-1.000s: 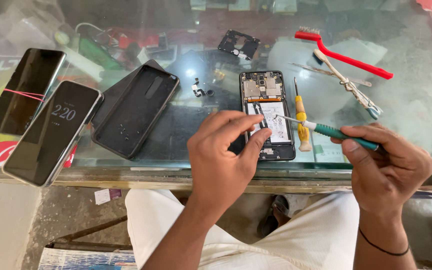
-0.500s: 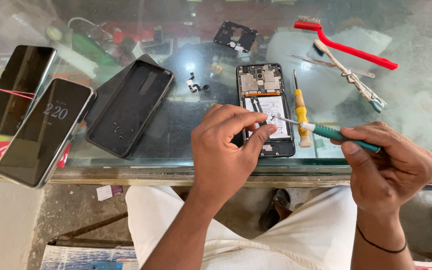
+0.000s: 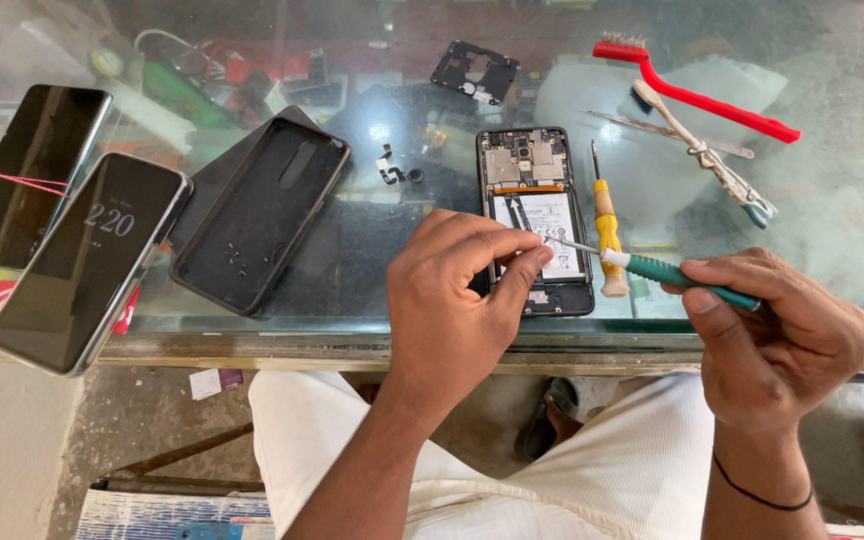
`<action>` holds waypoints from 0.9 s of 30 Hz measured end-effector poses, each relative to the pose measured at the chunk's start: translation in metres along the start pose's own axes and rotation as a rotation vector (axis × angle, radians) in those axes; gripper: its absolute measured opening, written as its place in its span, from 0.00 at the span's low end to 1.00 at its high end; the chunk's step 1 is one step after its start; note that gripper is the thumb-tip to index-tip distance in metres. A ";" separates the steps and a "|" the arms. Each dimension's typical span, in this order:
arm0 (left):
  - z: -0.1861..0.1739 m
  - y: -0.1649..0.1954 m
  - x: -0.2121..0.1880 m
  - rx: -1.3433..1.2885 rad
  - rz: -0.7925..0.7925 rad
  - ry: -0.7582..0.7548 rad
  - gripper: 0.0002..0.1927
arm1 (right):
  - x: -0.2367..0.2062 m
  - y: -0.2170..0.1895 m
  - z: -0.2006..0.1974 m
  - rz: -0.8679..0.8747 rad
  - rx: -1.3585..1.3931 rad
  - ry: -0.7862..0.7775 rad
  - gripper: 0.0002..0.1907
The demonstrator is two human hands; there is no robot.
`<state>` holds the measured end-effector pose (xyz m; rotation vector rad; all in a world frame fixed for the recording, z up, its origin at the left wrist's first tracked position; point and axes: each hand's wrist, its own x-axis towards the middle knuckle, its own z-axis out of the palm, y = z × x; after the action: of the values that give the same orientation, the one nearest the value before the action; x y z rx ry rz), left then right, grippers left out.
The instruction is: The person uses a green-handled screwdriver and a yellow-handled screwdriver to remove and reinstall screws on the lower part of a disassembled smartphone. The person alternates between the two tools to access different screw locations on the device's chassis.
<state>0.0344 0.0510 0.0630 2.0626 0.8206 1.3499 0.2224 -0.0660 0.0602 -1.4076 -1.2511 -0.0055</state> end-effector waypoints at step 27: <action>-0.035 -0.013 0.000 0.333 0.189 0.043 0.08 | -0.012 0.006 0.003 0.085 0.219 0.118 0.06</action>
<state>-0.0008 0.0629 0.0661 2.4266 0.9417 1.4395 0.2191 -0.0701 0.0473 -1.2511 -1.0606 0.1024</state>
